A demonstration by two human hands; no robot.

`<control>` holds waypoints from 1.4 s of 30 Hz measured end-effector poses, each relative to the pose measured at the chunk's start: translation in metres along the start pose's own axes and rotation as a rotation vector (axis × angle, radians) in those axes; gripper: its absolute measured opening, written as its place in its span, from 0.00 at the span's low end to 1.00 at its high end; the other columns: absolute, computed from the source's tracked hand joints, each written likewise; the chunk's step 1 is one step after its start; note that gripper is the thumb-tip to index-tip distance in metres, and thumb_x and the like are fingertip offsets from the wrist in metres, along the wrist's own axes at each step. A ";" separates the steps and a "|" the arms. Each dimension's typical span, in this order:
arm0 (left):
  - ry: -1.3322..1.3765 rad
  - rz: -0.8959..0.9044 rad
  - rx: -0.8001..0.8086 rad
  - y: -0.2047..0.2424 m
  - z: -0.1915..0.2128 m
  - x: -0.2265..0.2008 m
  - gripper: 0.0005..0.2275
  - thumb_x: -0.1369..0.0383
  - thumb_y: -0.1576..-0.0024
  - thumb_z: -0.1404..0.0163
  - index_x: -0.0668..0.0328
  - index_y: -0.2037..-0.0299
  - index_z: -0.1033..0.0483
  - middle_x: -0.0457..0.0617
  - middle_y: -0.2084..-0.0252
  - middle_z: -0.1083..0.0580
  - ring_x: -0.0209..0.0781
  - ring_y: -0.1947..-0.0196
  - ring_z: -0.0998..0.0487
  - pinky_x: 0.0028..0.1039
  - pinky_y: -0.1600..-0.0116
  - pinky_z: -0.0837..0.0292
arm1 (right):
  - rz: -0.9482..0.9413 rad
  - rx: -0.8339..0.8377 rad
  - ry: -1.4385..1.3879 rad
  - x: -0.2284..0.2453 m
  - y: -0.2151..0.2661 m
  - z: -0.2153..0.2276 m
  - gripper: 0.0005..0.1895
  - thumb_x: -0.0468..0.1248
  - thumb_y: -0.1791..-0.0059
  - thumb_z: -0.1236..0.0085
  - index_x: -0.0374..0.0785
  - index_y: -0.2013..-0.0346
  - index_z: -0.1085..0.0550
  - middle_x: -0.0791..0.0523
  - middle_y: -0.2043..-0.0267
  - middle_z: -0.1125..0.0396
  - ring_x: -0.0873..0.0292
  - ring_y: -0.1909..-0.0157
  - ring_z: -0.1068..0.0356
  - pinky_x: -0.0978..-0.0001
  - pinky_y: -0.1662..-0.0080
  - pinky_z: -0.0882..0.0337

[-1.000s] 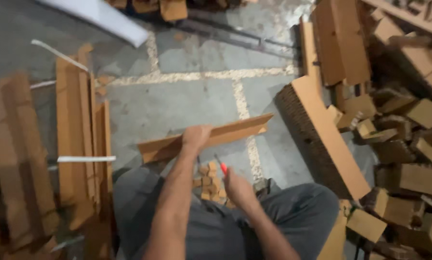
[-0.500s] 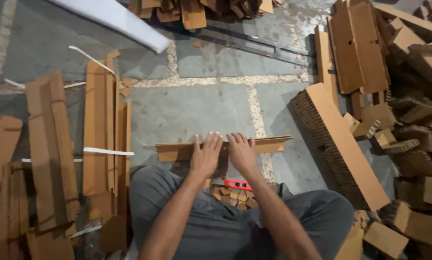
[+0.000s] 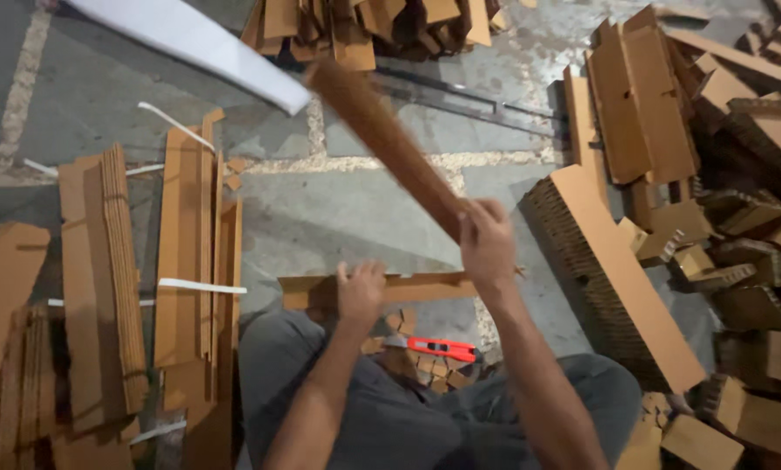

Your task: The person sits on the floor and uses a utility knife to cut long strips of cardboard. They repeatedly pick up a strip, score it with the knife, and snap it into smaller pieces, stacking the finished pieces to the side.

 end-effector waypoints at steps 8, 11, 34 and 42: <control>1.113 -0.283 -0.377 0.027 0.119 -0.089 0.21 0.66 0.35 0.53 0.68 0.34 0.37 0.64 0.52 0.24 0.59 0.51 0.20 0.36 0.48 0.26 | -0.328 -0.109 -0.696 0.039 0.033 0.058 0.09 0.29 0.45 0.48 0.28 0.51 0.25 0.57 0.61 0.32 0.71 0.60 0.36 0.77 0.57 0.36; 0.943 0.125 -0.033 0.032 0.137 -0.098 0.17 0.62 0.34 0.56 0.60 0.40 0.24 0.70 0.67 0.25 0.62 0.66 0.22 0.35 0.57 0.27 | -0.378 0.089 -0.604 0.030 0.046 0.066 0.07 0.31 0.45 0.48 0.29 0.58 0.24 0.58 0.67 0.33 0.70 0.65 0.38 0.75 0.63 0.37; 1.124 -0.235 0.090 0.065 0.123 -0.093 0.16 0.65 0.33 0.58 0.68 0.41 0.29 0.60 0.54 0.22 0.48 0.55 0.20 0.36 0.48 0.27 | -0.524 0.751 -0.345 -0.069 0.098 0.062 0.12 0.41 0.48 0.43 0.32 0.63 0.24 0.52 0.75 0.30 0.60 0.72 0.31 0.65 0.68 0.30; 0.957 0.086 -0.120 0.067 0.077 -0.086 0.18 0.61 0.32 0.57 0.71 0.42 0.30 0.72 0.58 0.25 0.71 0.53 0.24 0.47 0.49 0.29 | -0.339 0.071 -0.515 -0.035 0.129 0.027 0.16 0.41 0.38 0.56 0.28 0.55 0.28 0.56 0.58 0.32 0.64 0.56 0.34 0.70 0.53 0.34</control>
Point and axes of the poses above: each hand's wrist, its own y-axis away from the middle knuckle, its own z-axis out of the back of the hand, x = y × z, the point moved 3 cm from there along -y, towards the middle knuckle
